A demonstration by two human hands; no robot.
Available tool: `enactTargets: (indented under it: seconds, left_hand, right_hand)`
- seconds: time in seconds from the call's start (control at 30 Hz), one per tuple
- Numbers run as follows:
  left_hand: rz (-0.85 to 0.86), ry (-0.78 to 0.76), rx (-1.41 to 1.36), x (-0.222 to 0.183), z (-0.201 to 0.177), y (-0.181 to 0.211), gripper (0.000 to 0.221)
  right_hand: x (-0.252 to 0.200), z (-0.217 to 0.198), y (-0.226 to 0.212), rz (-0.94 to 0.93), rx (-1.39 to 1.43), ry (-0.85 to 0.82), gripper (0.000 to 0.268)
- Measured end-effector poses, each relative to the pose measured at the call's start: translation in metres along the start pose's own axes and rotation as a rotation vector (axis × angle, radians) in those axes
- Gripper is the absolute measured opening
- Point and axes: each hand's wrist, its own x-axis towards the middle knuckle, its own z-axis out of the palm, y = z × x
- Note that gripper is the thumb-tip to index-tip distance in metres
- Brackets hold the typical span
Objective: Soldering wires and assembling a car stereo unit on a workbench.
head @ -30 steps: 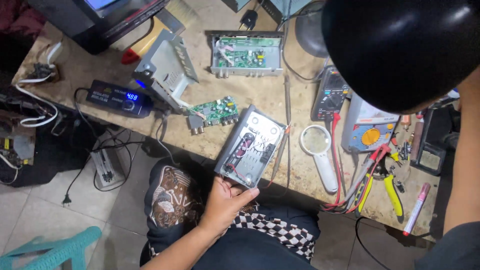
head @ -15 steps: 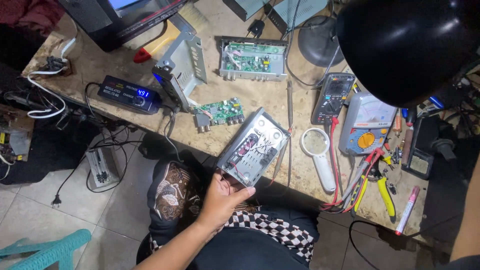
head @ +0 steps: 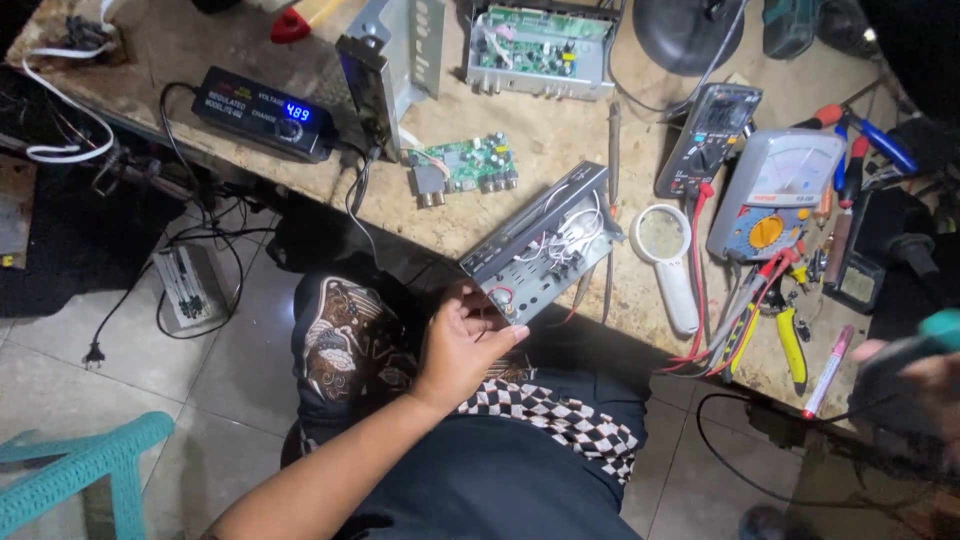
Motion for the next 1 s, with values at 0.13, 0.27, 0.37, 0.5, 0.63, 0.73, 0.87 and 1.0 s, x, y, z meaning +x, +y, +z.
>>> enactTargets:
  seconds: [0.13,0.27,0.37,0.5,0.63,0.73,0.87,1.0]
  left_hand:
    - [-0.009,-0.049,0.087,-0.011,0.007,0.040,0.048]
    - [0.021,-0.108,0.008,-0.009,0.006,0.034,0.047]
    - [0.060,-0.136,-0.040,-0.008,0.003,0.032,0.050]
    - [0.076,-0.160,-0.052,-0.008,0.002,0.030,0.050]
    - [0.150,-0.167,-0.046,-0.006,-0.003,0.018,0.053]
    - [0.186,-0.182,0.036,-0.007,-0.005,0.024,0.050]
    - [0.127,-0.225,0.114,-0.004,-0.004,0.035,0.047]
    - [0.061,-0.177,0.205,-0.004,-0.004,0.037,0.047]
  right_hand:
    - [-0.102,0.193,-0.009,0.118,0.145,-0.078,0.042]
    - [-0.136,0.251,-0.029,-0.372,0.350,-0.655,0.039]
    - [-0.127,0.258,-0.053,-0.676,-0.265,-0.450,0.022]
    - [-0.115,0.281,-0.078,-1.220,-1.231,0.033,0.032]
    - [-0.107,0.306,-0.085,-1.276,-1.449,0.066,0.040]
    - [-0.107,0.319,-0.086,-1.322,-1.485,0.078,0.033]
    - [-0.106,0.322,-0.088,-1.360,-1.504,0.078,0.033]
    - [-0.098,0.322,-0.083,-1.356,-1.579,0.085,0.034]
